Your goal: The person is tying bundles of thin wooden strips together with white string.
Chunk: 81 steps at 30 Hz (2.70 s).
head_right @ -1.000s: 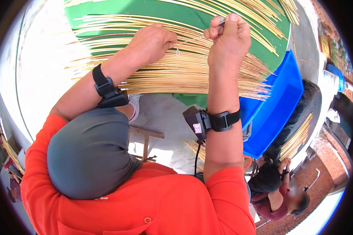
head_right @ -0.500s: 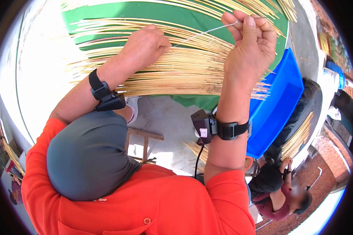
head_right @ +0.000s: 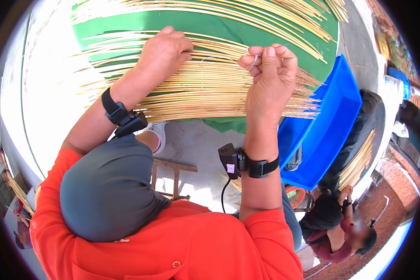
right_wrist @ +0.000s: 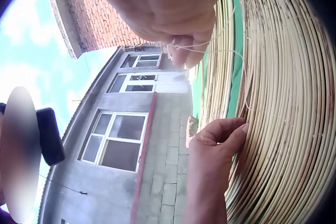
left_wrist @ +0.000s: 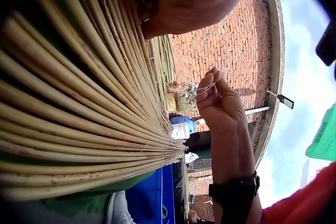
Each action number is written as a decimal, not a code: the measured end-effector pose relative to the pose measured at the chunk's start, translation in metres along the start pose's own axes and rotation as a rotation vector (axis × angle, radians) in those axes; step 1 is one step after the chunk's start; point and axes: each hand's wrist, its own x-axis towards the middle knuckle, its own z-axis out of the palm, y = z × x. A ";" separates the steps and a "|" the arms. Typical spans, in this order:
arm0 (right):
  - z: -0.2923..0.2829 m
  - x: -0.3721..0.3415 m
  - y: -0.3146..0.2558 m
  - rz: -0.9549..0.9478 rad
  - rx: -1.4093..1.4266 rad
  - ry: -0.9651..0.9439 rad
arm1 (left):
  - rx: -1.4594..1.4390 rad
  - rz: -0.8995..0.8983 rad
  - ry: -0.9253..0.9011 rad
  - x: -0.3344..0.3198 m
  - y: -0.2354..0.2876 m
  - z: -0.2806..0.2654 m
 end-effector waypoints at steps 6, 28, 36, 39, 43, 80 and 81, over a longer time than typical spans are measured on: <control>0.007 -0.014 0.008 0.208 -0.070 -0.037 | 0.201 0.151 -0.038 0.005 0.001 0.003; 0.001 -0.030 0.047 0.532 -0.281 -0.147 | -0.074 -0.139 -0.358 0.019 0.007 -0.006; 0.005 -0.038 0.043 0.491 -0.417 -0.198 | -0.030 -0.187 -0.356 0.022 0.013 -0.006; 0.006 -0.042 0.045 0.443 -0.457 -0.212 | -0.054 -0.206 -0.388 0.025 0.014 -0.010; 0.008 -0.045 0.043 0.471 -0.529 -0.223 | -0.082 -0.221 -0.421 0.028 0.013 -0.010; 0.002 -0.049 0.070 0.362 -0.485 -0.138 | -0.227 -0.280 -0.436 0.031 0.003 -0.004; 0.003 -0.049 0.070 0.362 -0.485 -0.137 | -0.227 -0.279 -0.436 0.032 0.004 -0.005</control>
